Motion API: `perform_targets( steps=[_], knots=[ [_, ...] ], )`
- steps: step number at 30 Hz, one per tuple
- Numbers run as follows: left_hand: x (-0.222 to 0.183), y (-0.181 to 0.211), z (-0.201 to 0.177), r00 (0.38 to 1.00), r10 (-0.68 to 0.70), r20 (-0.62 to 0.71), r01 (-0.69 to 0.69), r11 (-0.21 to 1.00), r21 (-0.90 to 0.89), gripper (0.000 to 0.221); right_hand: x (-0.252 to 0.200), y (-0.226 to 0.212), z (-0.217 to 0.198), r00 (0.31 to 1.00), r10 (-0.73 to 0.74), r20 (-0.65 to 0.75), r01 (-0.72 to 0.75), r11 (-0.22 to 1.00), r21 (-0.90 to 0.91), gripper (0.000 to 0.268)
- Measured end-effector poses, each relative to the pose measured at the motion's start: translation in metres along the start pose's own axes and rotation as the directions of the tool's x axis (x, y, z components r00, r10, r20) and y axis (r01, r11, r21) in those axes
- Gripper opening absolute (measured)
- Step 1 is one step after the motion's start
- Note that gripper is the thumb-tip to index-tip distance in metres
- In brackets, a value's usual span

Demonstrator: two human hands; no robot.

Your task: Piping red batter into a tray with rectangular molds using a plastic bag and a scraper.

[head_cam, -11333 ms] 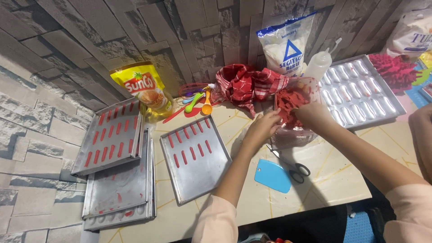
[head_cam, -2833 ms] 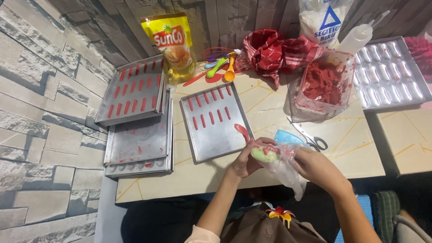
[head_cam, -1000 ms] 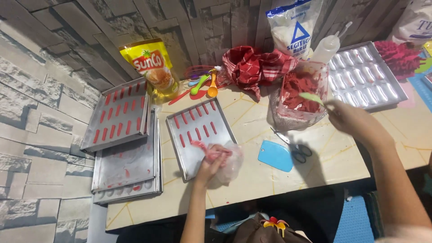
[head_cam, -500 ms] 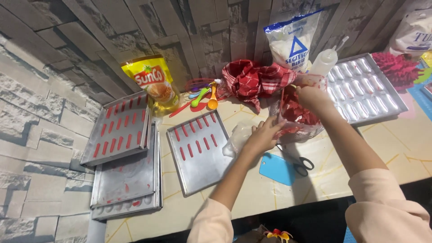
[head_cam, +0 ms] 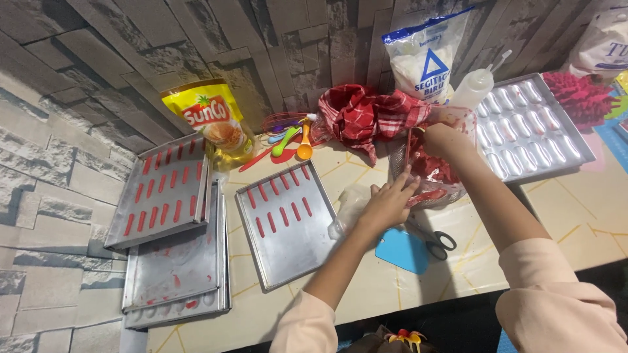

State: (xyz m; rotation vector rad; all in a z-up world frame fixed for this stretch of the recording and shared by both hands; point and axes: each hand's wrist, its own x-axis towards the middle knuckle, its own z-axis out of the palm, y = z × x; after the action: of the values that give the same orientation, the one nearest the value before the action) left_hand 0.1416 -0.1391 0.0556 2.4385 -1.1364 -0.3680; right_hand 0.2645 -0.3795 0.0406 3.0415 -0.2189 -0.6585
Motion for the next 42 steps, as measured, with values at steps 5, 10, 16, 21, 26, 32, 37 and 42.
perform_targets(
  steps=[5,10,16,21,26,32,37,42],
  knots=[
    [-0.009,0.028,-0.032,0.999,-0.032,0.035,0.030,0.999,0.040,0.074,0.005,0.005,0.004,1.000,0.004,-0.011,-0.004,1.000,0.009,0.040],
    [0.007,0.023,-0.010,0.996,-0.056,0.065,0.049,0.993,0.107,0.078,-0.024,-0.004,0.010,0.999,0.007,-0.046,-0.003,0.996,0.091,0.039],
    [0.013,0.029,0.001,0.997,-0.071,0.034,0.065,0.988,0.137,0.057,-0.051,-0.016,0.015,0.992,-0.052,-0.116,0.063,0.993,0.095,0.041],
    [0.020,0.035,0.014,0.998,-0.062,0.015,0.057,0.971,0.231,0.042,-0.048,-0.017,0.015,0.981,-0.122,-0.148,0.134,0.988,0.075,0.040],
    [0.015,0.032,0.014,0.999,-0.035,0.023,0.029,0.974,0.225,0.047,-0.029,-0.013,0.013,0.987,-0.083,-0.138,0.088,0.996,0.032,0.041],
    [0.027,0.007,0.036,0.998,-0.026,-0.062,0.030,0.997,0.066,0.055,0.015,0.000,0.023,0.962,0.035,-0.272,-0.107,0.962,-0.252,0.035],
    [0.054,-0.008,0.060,0.994,-0.027,-0.109,0.016,0.994,-0.104,0.058,-0.033,-0.024,-0.014,0.957,0.073,-0.279,-0.153,0.949,-0.275,0.044],
    [0.058,-0.027,0.067,0.989,-0.082,-0.127,0.034,0.938,-0.344,0.052,0.001,0.014,0.008,0.938,-0.033,-0.346,-0.103,0.925,-0.365,0.039]
  ],
)
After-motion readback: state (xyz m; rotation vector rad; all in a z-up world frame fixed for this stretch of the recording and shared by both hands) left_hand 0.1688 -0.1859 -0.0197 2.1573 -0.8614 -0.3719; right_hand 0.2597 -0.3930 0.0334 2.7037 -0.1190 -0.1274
